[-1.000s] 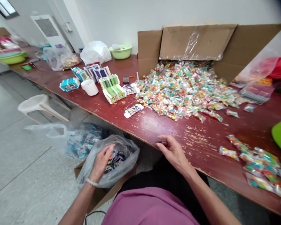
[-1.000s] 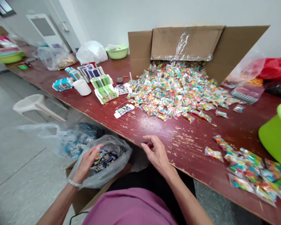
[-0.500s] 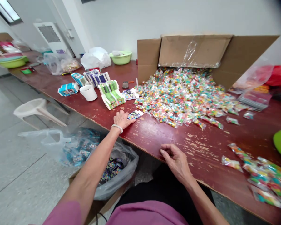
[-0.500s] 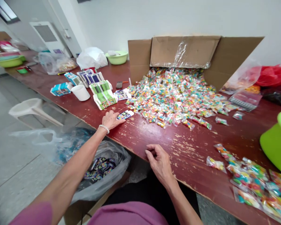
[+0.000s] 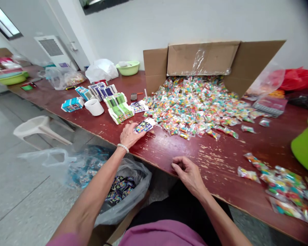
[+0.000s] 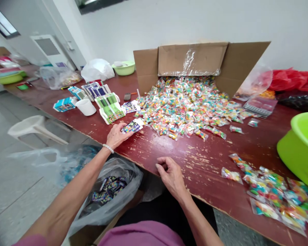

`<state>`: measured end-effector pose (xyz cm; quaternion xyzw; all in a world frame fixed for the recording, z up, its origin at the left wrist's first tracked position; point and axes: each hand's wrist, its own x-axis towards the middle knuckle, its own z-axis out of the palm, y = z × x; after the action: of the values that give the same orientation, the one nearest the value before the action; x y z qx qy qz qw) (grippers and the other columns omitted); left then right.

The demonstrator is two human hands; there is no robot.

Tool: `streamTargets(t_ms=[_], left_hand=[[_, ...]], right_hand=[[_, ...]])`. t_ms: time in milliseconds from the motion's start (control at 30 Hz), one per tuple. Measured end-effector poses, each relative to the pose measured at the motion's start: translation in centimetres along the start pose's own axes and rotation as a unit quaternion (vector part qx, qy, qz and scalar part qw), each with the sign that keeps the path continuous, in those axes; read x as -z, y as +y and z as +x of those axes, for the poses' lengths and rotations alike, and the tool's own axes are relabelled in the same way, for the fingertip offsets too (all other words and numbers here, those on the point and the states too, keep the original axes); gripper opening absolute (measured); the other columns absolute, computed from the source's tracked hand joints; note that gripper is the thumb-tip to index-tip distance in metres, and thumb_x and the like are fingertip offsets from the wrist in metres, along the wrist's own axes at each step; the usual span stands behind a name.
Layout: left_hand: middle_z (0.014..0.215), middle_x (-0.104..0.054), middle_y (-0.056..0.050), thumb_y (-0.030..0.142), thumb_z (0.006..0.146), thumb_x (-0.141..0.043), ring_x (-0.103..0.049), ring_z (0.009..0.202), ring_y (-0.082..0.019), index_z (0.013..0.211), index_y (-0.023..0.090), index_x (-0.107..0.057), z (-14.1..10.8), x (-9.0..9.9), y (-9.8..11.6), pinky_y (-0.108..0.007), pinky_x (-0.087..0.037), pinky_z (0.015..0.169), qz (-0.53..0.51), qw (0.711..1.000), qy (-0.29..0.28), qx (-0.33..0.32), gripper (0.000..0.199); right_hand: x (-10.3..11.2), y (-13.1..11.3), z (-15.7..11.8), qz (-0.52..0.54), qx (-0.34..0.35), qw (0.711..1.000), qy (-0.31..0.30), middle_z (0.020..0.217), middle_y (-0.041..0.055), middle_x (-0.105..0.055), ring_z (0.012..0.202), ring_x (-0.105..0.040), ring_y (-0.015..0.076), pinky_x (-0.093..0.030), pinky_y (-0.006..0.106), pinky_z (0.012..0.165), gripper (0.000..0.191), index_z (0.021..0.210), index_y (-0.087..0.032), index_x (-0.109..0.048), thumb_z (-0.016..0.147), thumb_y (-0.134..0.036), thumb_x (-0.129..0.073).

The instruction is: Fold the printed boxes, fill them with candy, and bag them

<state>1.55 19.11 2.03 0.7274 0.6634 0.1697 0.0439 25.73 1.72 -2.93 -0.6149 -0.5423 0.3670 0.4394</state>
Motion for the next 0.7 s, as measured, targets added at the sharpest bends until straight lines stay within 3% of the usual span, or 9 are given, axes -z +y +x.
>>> streamTargets(t_ms=[167, 300, 433, 500, 533, 567, 633, 700], left_hand=[[0.118, -0.064, -0.007, 0.048, 0.077, -0.068, -0.060, 0.109, -0.025, 0.123, 0.023, -0.056, -5.3, 0.6, 2.8, -0.032, -0.046, 0.094, -0.058, 0.991, 0.061, -0.104, 0.053], [0.119, -0.064, -0.011, 0.043, 0.078, -0.068, -0.059, 0.111, -0.029, 0.123, 0.021, -0.056, -9.9, 0.2, 5.6, -0.037, -0.044, 0.095, -0.081, 0.982, 0.062, -0.159, 0.051], [0.113, -0.066, -0.012, 0.040, 0.073, -0.072, -0.059, 0.109, -0.032, 0.118, 0.020, -0.059, -12.5, 0.2, 7.8, -0.043, -0.042, 0.095, -0.161, 0.976, 0.000, -0.145, 0.051], [0.107, -0.068, -0.010, 0.040, 0.072, -0.073, -0.063, 0.100, -0.028, 0.116, 0.019, -0.060, -13.1, 0.6, 8.2, -0.040, -0.046, 0.089, -0.287, 0.950, -0.095, -0.081, 0.050], [0.104, -0.069, -0.010, 0.041, 0.073, -0.073, -0.065, 0.094, -0.026, 0.114, 0.018, -0.061, -13.3, 0.8, 8.2, -0.038, -0.048, 0.085, -0.367, 0.913, -0.173, -0.046, 0.049], [0.102, -0.070, -0.009, 0.042, 0.073, -0.073, -0.066, 0.089, -0.024, 0.111, 0.016, -0.062, -13.5, 1.1, 8.2, -0.036, -0.049, 0.081, -0.445, 0.856, -0.264, -0.016, 0.048], [0.100, -0.071, -0.011, 0.042, 0.070, -0.077, -0.068, 0.083, -0.022, 0.108, 0.013, -0.064, -13.9, 1.5, 8.0, -0.033, -0.051, 0.075, -0.557, 0.706, -0.436, 0.029, 0.050], [0.095, -0.072, -0.012, 0.039, 0.062, -0.082, -0.070, 0.078, -0.023, 0.103, 0.012, -0.066, -14.6, 1.5, 7.9, -0.033, -0.052, 0.072, -0.608, 0.582, -0.536, 0.058, 0.051]], right_hand=[[-0.1, -1.5, 0.2, 0.170, -0.103, 0.980, 0.011, 0.087, 0.0037, -0.064, 0.061, -0.058, 0.0133, -0.046, 0.021, 0.044, 0.048, 0.111, -0.017, -0.059, 0.078, -0.051, -0.067], [-0.4, -3.0, 0.6, 0.253, -0.091, 0.961, 0.070, 0.106, 0.0062, -0.064, 0.074, -0.061, 0.0143, -0.047, 0.019, 0.048, 0.061, 0.122, -0.021, -0.052, 0.074, -0.051, -0.073], [-0.1, -3.1, 1.1, 0.285, -0.087, 0.953, 0.060, 0.088, 0.0032, -0.066, 0.064, -0.058, 0.0134, -0.048, 0.023, 0.051, 0.052, 0.113, -0.018, -0.058, 0.074, -0.051, -0.073], [0.5, -2.9, 1.0, 0.285, -0.080, 0.954, 0.051, 0.074, 0.0003, -0.064, 0.056, -0.053, 0.0120, -0.047, 0.024, 0.050, 0.046, 0.102, -0.017, -0.062, 0.073, -0.050, -0.074], [0.9, -3.0, 0.7, 0.285, -0.074, 0.955, 0.034, 0.072, -0.0003, -0.064, 0.056, -0.053, 0.0121, -0.047, 0.025, 0.052, 0.042, 0.098, -0.017, -0.062, 0.073, -0.049, -0.074], [1.3, -3.1, 0.5, 0.286, -0.067, 0.956, 0.008, 0.072, -0.0003, -0.064, 0.058, -0.055, 0.0127, -0.048, 0.025, 0.054, 0.038, 0.095, -0.018, -0.063, 0.074, -0.048, -0.074], [1.9, -3.7, -0.2, 0.280, -0.051, 0.956, -0.071, 0.077, 0.0004, -0.067, 0.065, -0.059, 0.0142, -0.050, 0.026, 0.060, 0.032, 0.093, -0.019, -0.062, 0.079, -0.046, -0.071], [2.2, -4.6, -0.9, 0.263, -0.037, 0.953, -0.146, 0.080, 0.0004, -0.067, 0.069, -0.061, 0.0143, -0.050, 0.025, 0.063, 0.026, 0.093, -0.020, -0.062, 0.083, -0.043, -0.068]])
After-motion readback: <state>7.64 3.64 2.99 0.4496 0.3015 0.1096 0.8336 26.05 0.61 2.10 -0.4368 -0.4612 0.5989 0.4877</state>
